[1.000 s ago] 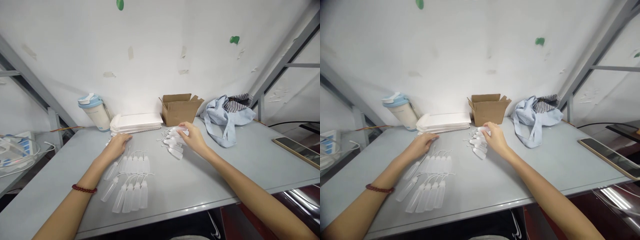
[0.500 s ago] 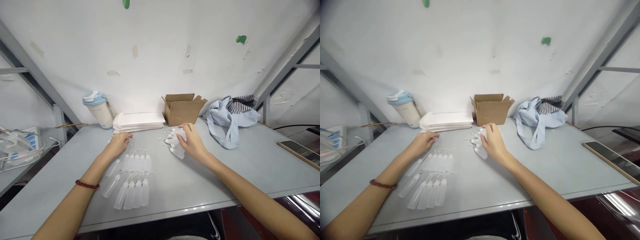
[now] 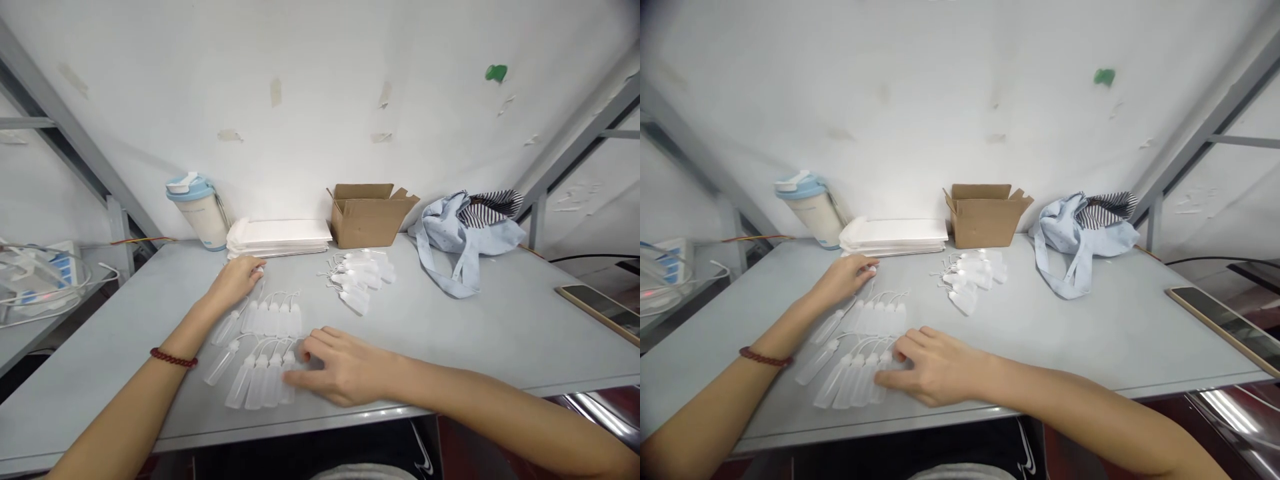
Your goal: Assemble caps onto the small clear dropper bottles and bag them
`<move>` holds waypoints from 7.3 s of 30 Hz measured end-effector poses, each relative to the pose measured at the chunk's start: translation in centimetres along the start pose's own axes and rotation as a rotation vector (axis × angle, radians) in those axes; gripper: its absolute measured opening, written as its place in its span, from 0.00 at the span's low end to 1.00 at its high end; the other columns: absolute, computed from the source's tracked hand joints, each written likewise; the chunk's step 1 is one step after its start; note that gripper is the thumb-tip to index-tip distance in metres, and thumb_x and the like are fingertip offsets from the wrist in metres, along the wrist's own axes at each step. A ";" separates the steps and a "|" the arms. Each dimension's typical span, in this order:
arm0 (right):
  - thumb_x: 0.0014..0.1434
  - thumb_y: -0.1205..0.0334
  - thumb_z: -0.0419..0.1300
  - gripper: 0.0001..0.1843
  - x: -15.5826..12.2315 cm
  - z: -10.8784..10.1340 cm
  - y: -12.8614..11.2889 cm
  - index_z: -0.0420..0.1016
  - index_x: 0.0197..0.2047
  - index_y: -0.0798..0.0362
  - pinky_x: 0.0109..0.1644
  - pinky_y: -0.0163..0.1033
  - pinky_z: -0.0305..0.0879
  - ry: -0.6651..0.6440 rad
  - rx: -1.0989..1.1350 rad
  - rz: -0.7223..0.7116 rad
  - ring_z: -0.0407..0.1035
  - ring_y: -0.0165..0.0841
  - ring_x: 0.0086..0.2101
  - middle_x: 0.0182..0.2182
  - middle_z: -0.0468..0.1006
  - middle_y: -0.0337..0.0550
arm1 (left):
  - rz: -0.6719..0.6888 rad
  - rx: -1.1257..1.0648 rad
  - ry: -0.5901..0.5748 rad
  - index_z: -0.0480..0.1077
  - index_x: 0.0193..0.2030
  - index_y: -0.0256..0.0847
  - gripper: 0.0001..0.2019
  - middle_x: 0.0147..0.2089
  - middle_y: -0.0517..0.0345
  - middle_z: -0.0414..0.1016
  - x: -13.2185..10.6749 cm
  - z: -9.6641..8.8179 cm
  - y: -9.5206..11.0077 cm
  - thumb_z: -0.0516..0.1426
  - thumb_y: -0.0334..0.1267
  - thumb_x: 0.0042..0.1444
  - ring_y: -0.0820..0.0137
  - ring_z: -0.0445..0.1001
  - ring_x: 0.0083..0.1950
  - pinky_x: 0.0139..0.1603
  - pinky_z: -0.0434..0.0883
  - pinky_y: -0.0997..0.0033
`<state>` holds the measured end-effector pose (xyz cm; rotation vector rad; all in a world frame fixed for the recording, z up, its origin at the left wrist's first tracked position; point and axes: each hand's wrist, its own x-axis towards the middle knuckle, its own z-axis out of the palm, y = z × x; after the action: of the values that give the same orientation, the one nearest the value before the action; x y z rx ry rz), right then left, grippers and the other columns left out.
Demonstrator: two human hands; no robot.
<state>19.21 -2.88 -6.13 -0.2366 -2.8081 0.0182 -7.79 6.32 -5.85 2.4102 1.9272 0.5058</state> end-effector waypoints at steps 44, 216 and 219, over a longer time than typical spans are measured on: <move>0.60 0.66 0.53 0.07 -0.2 -2.4 1.4 0.71 0.40 0.55 0.29 0.33 0.61 0.620 0.081 0.336 0.63 0.28 0.25 0.25 0.71 0.41 | -0.010 -0.973 -0.426 0.75 0.37 0.42 0.10 0.35 0.57 0.77 -3.5 -5.5 7.8 0.61 0.43 0.49 0.67 0.74 0.37 0.40 0.73 0.65; 0.58 0.51 0.56 0.15 -0.3 -3.1 4.1 0.64 0.31 0.55 0.19 0.30 0.51 0.413 1.317 0.763 0.54 0.22 0.17 0.21 0.64 0.34 | 0.362 -0.739 0.230 0.69 0.28 0.37 0.07 0.26 0.57 0.71 -5.0 -2.0 11.5 0.57 0.37 0.55 0.72 0.68 0.28 0.29 0.65 0.74; 0.60 0.51 0.53 0.16 -0.3 -3.2 4.1 0.63 0.28 0.54 0.19 0.31 0.52 0.394 1.279 0.776 0.53 0.22 0.17 0.20 0.63 0.34 | 0.424 -0.653 0.310 0.68 0.28 0.38 0.07 0.26 0.57 0.70 -5.0 -1.8 11.7 0.56 0.36 0.56 0.73 0.67 0.28 0.30 0.65 0.73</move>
<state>21.17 1.09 -3.37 -0.8138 -1.6751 1.6025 1.91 -1.56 -2.92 2.3438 1.0312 1.3416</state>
